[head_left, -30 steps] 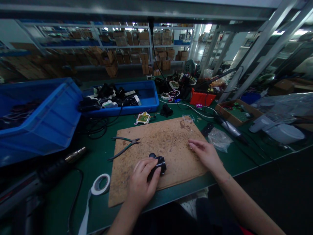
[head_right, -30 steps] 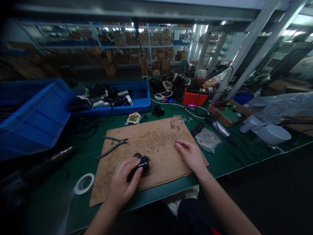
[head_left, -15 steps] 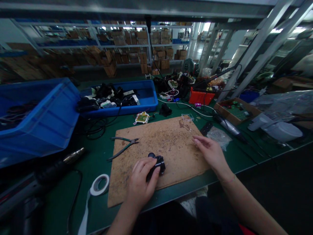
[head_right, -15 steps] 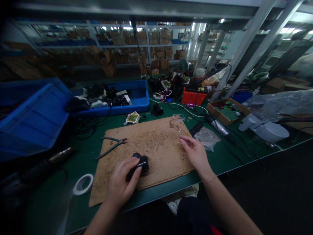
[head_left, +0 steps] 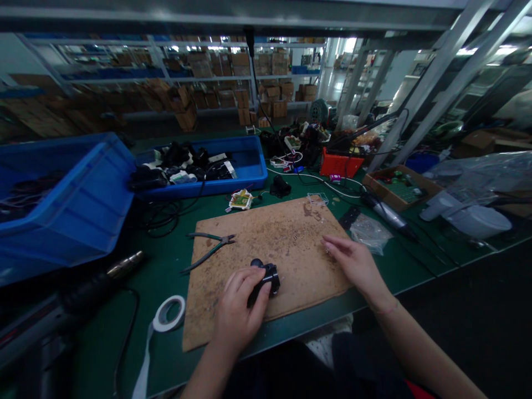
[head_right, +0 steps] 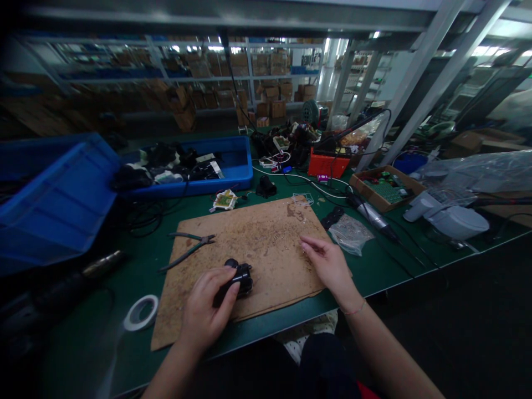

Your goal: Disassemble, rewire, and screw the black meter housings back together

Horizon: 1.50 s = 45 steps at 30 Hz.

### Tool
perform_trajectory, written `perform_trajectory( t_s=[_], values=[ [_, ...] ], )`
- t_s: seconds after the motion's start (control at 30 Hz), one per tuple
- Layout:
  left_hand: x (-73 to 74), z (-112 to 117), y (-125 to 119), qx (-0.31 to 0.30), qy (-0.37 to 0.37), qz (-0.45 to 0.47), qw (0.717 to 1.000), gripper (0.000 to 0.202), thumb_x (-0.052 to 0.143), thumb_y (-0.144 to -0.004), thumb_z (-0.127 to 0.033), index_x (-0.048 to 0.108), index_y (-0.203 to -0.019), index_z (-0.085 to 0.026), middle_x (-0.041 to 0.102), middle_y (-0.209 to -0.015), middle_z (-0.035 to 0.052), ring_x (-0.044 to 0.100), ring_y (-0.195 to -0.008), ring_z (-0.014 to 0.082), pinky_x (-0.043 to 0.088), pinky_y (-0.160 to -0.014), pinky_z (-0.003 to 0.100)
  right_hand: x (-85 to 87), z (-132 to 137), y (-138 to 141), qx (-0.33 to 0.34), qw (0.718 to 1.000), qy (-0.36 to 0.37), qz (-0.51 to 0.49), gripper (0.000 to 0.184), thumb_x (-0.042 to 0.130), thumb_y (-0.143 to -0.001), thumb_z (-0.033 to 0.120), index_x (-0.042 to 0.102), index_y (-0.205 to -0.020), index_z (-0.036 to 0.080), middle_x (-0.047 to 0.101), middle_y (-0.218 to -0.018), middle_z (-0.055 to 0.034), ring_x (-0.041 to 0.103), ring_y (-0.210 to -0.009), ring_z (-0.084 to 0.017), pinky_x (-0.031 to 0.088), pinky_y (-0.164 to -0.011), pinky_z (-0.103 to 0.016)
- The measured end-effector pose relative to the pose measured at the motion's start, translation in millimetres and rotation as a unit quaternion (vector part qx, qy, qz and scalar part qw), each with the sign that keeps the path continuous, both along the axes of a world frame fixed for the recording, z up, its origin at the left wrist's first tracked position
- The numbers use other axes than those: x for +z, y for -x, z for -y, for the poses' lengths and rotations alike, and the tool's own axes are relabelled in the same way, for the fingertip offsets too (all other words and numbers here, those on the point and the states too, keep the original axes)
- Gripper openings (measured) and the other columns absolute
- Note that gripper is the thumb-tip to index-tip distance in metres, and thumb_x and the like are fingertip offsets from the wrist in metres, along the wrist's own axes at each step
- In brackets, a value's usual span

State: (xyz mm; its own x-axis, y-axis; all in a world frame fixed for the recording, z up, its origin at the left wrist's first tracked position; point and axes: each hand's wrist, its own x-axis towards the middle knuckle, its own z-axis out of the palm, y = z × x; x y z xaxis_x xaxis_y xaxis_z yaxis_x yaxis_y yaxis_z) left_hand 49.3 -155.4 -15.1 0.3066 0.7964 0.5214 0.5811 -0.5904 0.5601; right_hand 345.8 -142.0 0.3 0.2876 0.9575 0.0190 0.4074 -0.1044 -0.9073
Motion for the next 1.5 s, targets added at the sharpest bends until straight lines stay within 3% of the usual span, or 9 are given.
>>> perform_trajectory(
  t_s=[0.57,0.73,0.83,0.9,1.0,1.13,1.2,1.3,1.5],
  values=[
    [1.9,0,-1,-0.003,0.000,0.003,1.000,0.021,0.061,-0.093,-0.021,0.062,-0.114,-0.022,0.067,-0.111,0.0084,0.063,-0.107,0.0237,0.053,-0.094,0.042,-2.2,-2,0,-0.016,0.997,0.008,-0.079,0.038,0.072,-0.083,0.040,0.075,-0.114,0.018,0.077,-0.108,-0.0088,0.073,-0.098,-0.023,0.057,-0.094,-0.039],
    [0.7,0,1,0.000,-0.001,-0.006,1.000,0.021,0.060,-0.093,-0.022,0.062,-0.114,-0.022,0.067,-0.111,0.0092,0.063,-0.107,0.0251,0.054,-0.093,0.044,-9.7,-6,-14,-0.047,0.985,-0.013,-0.165,0.046,0.077,-0.078,0.045,0.073,-0.113,0.016,0.077,-0.107,-0.0112,0.072,-0.094,-0.021,0.058,-0.089,-0.038],
    [-0.7,0,2,0.000,0.003,-0.009,1.000,0.022,0.060,-0.093,-0.022,0.062,-0.115,-0.022,0.067,-0.112,0.0092,0.063,-0.108,0.0249,0.053,-0.094,0.044,-3.8,-2,-30,-0.097,0.980,-0.053,-0.163,0.046,0.076,-0.079,0.047,0.071,-0.113,0.016,0.076,-0.109,-0.0122,0.073,-0.092,-0.021,0.059,-0.086,-0.037],
    [-1.2,0,2,-0.001,-0.001,-0.011,1.000,0.022,0.061,-0.093,-0.022,0.062,-0.115,-0.022,0.066,-0.112,0.0091,0.062,-0.108,0.0248,0.053,-0.094,0.043,5.4,7,-42,-0.139,0.982,-0.098,-0.085,0.042,0.072,-0.084,0.046,0.071,-0.113,0.017,0.076,-0.108,-0.0121,0.073,-0.092,-0.023,0.060,-0.086,-0.039],
    [-1.2,0,2,-0.001,-0.005,-0.010,1.000,0.022,0.061,-0.093,-0.022,0.062,-0.115,-0.022,0.066,-0.111,0.0085,0.062,-0.107,0.0243,0.053,-0.093,0.042,17.1,22,-61,-0.148,0.965,-0.149,0.156,0.031,0.063,-0.092,0.042,0.072,-0.112,0.019,0.074,-0.110,-0.0111,0.072,-0.096,-0.026,0.057,-0.091,-0.043],
    [-1.6,0,2,0.002,0.003,-0.012,1.000,0.023,0.061,-0.093,-0.022,0.061,-0.116,-0.023,0.066,-0.112,0.0077,0.062,-0.108,0.0236,0.052,-0.095,0.041,12.6,32,-88,0.038,0.892,-0.139,0.428,0.031,0.047,-0.097,0.020,0.070,-0.117,0.019,0.072,-0.117,-0.0118,0.067,-0.109,-0.027,0.051,-0.101,-0.043],
    [-2.4,0,2,-0.001,0.003,-0.011,1.000,0.023,0.061,-0.093,-0.022,0.061,-0.116,-0.023,0.066,-0.112,0.0077,0.062,-0.108,0.0236,0.052,-0.095,0.041,4.2,31,-100,0.125,0.862,-0.113,0.479,0.040,0.042,-0.093,0.010,0.067,-0.123,0.019,0.070,-0.120,-0.0122,0.066,-0.112,-0.026,0.052,-0.100,-0.042],
    [-3.9,0,3,0.000,0.002,-0.011,1.000,0.023,0.062,-0.093,-0.022,0.062,-0.115,-0.022,0.066,-0.112,0.0080,0.062,-0.109,0.0244,0.052,-0.096,0.042,-6.9,26,-112,0.168,0.832,-0.088,0.522,0.049,0.040,-0.088,0.003,0.065,-0.127,0.020,0.068,-0.126,-0.0122,0.065,-0.115,-0.026,0.054,-0.098,-0.041],
    [-4.8,1,3,0.004,0.005,-0.012,1.000,0.023,0.062,-0.093,-0.023,0.062,-0.116,-0.023,0.066,-0.113,0.0086,0.062,-0.110,0.0250,0.052,-0.096,0.044,-17.2,13,-117,0.057,0.807,-0.068,0.583,0.048,0.043,-0.090,0.004,0.060,-0.133,0.018,0.069,-0.125,-0.0135,0.069,-0.108,-0.028,0.056,-0.093,-0.039]
  ],
)
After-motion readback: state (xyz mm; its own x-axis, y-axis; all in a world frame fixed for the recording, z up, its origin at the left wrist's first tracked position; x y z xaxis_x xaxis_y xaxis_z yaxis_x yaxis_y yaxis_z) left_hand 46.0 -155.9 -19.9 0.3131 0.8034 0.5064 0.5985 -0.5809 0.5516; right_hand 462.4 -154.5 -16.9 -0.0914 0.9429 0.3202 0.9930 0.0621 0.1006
